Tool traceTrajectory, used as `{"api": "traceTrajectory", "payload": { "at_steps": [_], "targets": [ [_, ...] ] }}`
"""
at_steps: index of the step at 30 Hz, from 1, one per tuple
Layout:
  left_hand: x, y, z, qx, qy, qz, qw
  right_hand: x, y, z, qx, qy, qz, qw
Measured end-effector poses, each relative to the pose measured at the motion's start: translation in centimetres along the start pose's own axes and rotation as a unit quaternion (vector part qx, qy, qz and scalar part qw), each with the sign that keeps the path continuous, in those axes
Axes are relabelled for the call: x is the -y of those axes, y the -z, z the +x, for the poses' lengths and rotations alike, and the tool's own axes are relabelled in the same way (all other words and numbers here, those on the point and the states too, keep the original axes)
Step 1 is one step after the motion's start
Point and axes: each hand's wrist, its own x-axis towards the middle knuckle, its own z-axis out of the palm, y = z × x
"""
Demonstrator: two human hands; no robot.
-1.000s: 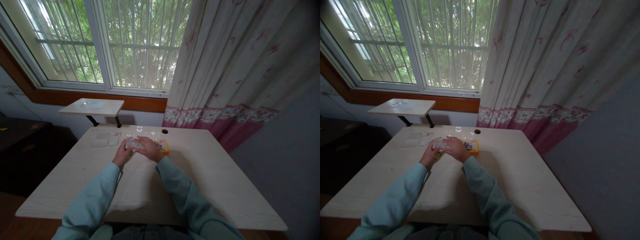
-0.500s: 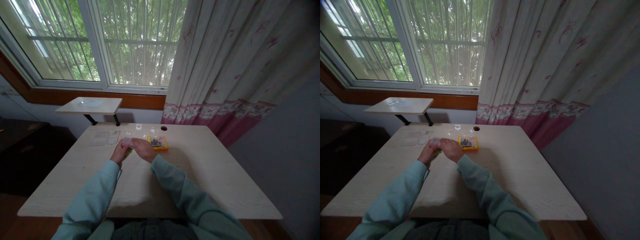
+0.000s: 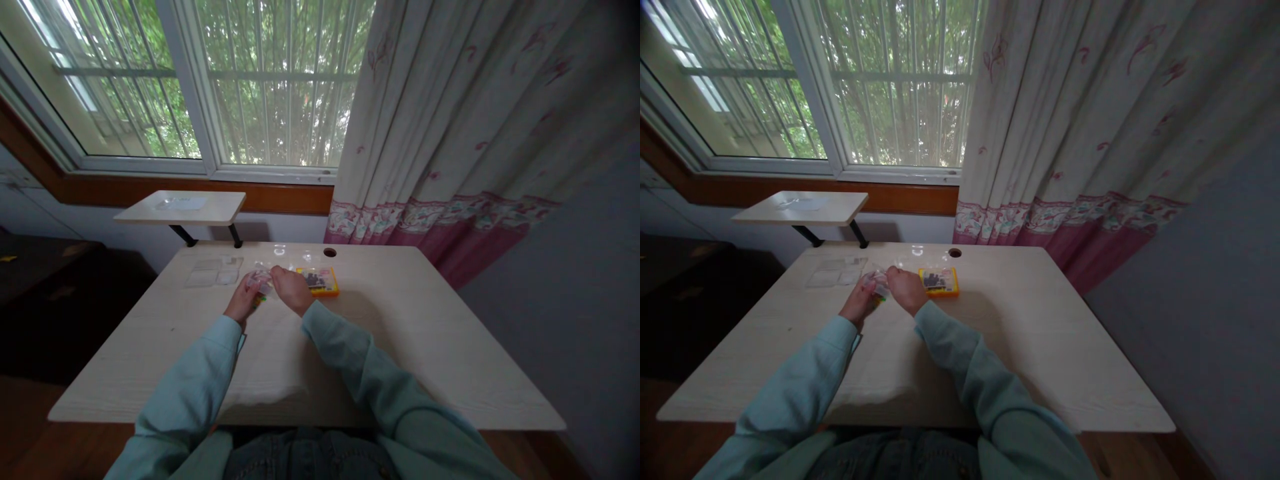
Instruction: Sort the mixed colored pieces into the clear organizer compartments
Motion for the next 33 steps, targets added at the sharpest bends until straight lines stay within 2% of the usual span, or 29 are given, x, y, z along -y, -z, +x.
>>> {"api": "traceTrajectory", "payload": {
  "at_steps": [3, 6, 13, 17, 23, 27, 33],
  "targets": [
    [-0.7, -0.3, 0.0, 0.012, 0.022, -0.059, 0.998, -0.5, -0.2, 0.4, -0.012, 0.000, 0.042, 0.999],
    [-1.3, -0.1, 0.3, -0.004, 0.044, -0.101, 0.994, -0.9, -1.0, 0.7, -0.049, -0.014, 0.107, 0.993],
    [-1.0, 0.8, 1.1, -0.062, 0.070, -0.128, 0.987, -1.8, -3.6, 1.4, -0.140, -0.030, 0.259, 0.955],
    [-0.7, 1.0, 1.5, -0.083, 0.040, -0.110, 0.990, -1.8, -5.2, 1.1, -0.128, -0.034, 0.291, 0.948],
    [-0.5, 0.8, 1.7, -0.081, -0.002, -0.079, 0.994, -1.6, -6.7, 0.5, -0.120, -0.029, 0.302, 0.945],
    [-0.1, 0.9, 2.0, -0.090, -0.039, -0.057, 0.994, -1.6, -7.2, 1.2, -0.123, -0.041, 0.313, 0.941],
    [0.1, 1.4, 2.6, -0.134, -0.064, -0.024, 0.989, -1.1, -8.2, 2.1, -0.102, -0.054, 0.331, 0.937]
  ]
}}
